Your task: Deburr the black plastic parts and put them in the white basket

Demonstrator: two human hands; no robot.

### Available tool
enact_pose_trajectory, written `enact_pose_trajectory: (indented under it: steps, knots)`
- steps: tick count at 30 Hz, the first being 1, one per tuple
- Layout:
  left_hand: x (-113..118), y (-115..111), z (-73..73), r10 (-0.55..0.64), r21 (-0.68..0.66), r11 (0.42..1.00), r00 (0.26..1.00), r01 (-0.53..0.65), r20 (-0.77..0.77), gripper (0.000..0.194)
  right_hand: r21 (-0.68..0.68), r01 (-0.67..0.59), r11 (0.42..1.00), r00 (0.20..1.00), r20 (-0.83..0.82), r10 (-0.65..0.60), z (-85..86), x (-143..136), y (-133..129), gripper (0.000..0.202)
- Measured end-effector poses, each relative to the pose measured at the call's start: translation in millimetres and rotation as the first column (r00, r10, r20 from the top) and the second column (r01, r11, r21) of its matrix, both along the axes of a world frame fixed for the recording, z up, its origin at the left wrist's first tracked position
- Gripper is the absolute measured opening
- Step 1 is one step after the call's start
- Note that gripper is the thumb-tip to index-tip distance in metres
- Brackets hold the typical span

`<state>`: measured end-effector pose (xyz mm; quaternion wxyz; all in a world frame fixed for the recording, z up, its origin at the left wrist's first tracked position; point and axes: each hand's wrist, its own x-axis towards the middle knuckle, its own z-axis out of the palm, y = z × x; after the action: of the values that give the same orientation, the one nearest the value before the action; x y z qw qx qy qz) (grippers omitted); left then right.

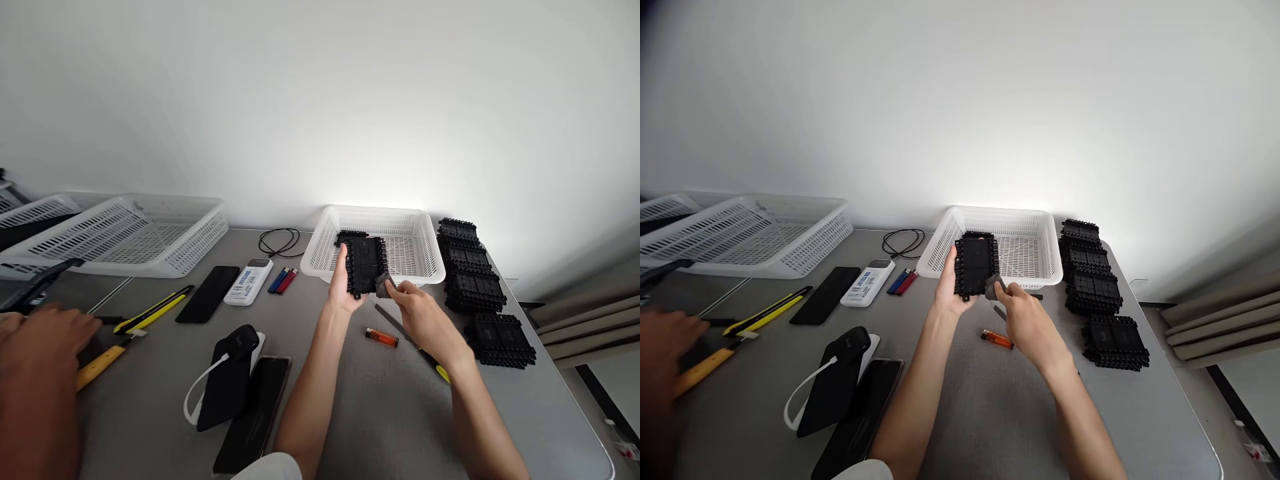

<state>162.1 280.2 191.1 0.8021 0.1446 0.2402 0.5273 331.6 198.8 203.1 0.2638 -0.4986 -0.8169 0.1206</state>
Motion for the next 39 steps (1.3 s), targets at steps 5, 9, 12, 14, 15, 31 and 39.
enact_pose_trajectory:
  steps: [5, 9, 12, 14, 15, 31, 39]
  knots:
    - [1.8, -3.7, -1.1, -0.111, -0.023, 0.994, 0.993, 0.111, -0.045, 0.060, 0.078, 0.150, 0.986, 0.967, -0.222, -0.129, 14.1, 15.5, -0.9, 0.041]
    - [11.9, -11.8, -7.5, -0.186, -0.038, 0.982, 0.975, 0.183, -0.124, 0.057, 0.223, 0.350, 0.910, 0.905, -0.332, -0.267, 2.3, 6.5, 16.6, 0.047]
    - [15.8, -16.9, -5.4, -0.210, -0.020, 0.978, 0.971, 0.209, -0.116, 0.055, 0.211, 0.302, 0.930, 0.942, -0.219, -0.256, -8.9, -3.4, 24.1, 0.052]
    - [15.0, -18.0, 0.5, -0.187, -0.013, 0.982, 0.976, 0.187, -0.112, 0.057, 0.200, 0.276, 0.940, 0.957, -0.145, -0.251, -12.9, -8.5, 23.2, 0.056]
    - [13.4, -17.5, 3.8, -0.165, -0.008, 0.986, 0.981, 0.165, -0.106, 0.058, 0.193, 0.259, 0.946, 0.964, -0.115, -0.241, -13.5, -10.3, 21.3, 0.057]
    - [-6.2, -14.3, 7.2, -0.145, -0.011, 0.989, 0.973, 0.145, -0.178, 0.061, 0.143, 0.235, 0.961, 0.898, -0.410, -0.158, 21.7, 16.5, -0.3, 0.042]
    - [16.2, -24.0, -12.0, -0.190, 0.082, 0.975, 0.968, 0.205, -0.164, 0.050, 0.138, 0.379, 0.915, 0.925, -0.045, -0.377, -3.5, -20.1, 5.9, 0.055]
